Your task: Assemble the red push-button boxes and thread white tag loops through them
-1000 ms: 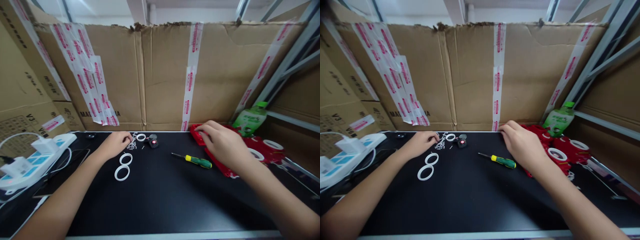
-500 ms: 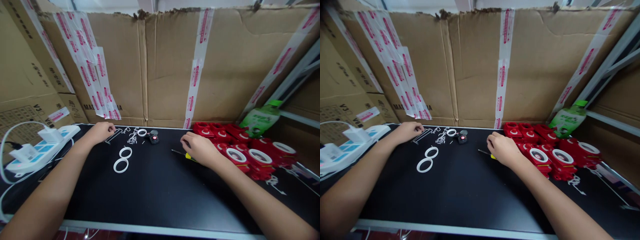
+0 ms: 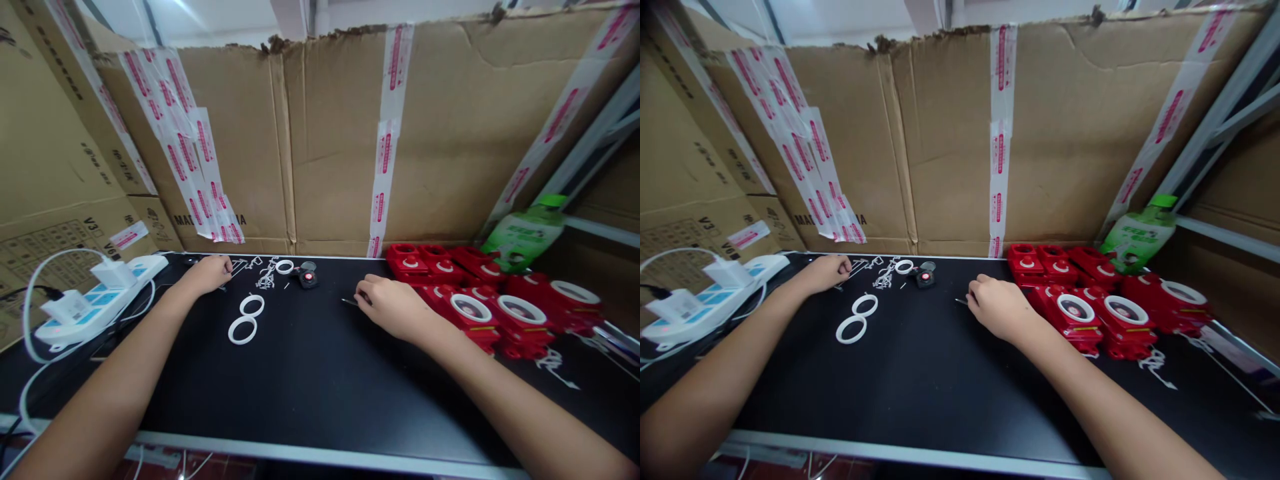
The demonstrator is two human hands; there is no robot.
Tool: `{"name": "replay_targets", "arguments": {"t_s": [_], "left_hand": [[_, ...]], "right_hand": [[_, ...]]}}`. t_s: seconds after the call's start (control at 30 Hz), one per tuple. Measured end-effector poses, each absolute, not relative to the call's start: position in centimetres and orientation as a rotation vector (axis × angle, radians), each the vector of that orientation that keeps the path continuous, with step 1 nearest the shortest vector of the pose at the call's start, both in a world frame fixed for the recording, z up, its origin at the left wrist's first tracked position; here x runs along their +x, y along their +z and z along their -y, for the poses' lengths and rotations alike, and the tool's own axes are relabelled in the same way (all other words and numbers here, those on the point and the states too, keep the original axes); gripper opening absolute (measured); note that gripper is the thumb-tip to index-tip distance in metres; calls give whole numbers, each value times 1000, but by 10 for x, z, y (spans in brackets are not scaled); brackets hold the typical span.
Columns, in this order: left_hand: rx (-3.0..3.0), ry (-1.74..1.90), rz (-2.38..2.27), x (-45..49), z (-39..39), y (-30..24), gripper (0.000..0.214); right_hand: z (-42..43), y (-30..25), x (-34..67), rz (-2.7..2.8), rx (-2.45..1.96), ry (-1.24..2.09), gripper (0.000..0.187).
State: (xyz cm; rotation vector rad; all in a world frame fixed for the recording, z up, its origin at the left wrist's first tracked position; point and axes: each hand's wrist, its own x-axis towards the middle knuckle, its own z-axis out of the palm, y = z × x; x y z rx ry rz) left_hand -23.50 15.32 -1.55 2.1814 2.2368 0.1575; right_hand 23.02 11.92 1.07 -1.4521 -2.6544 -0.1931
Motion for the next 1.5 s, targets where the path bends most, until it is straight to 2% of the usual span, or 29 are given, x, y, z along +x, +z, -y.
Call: {"name": "replay_targets", "arguments": {"t_s": [0.17, 0.4, 0.73, 1.17, 1.33, 1.5], "left_hand": [[2330, 431, -2218, -218, -151, -12, 14], [2622, 759, -1712, -155, -145, -10, 24], [2683, 676, -1403, -143, -143, -23, 32], [2723, 592, -1368, -144, -151, -39, 34], [2756, 622, -1348, -141, -148, -34, 36], [2771, 709, -1362, -139, -145, -27, 35]], "right_hand": [[-117, 8, 227, 2689, -1462, -172, 31], [-116, 6, 226, 2736, -1483, -144, 24], [-116, 6, 225, 2768, -1504, -146, 24], [-114, 9, 225, 2799, -1526, -141, 25], [-115, 7, 224, 2795, -1526, -155, 31], [-114, 8, 223, 2797, -1538, -146, 29]]}}
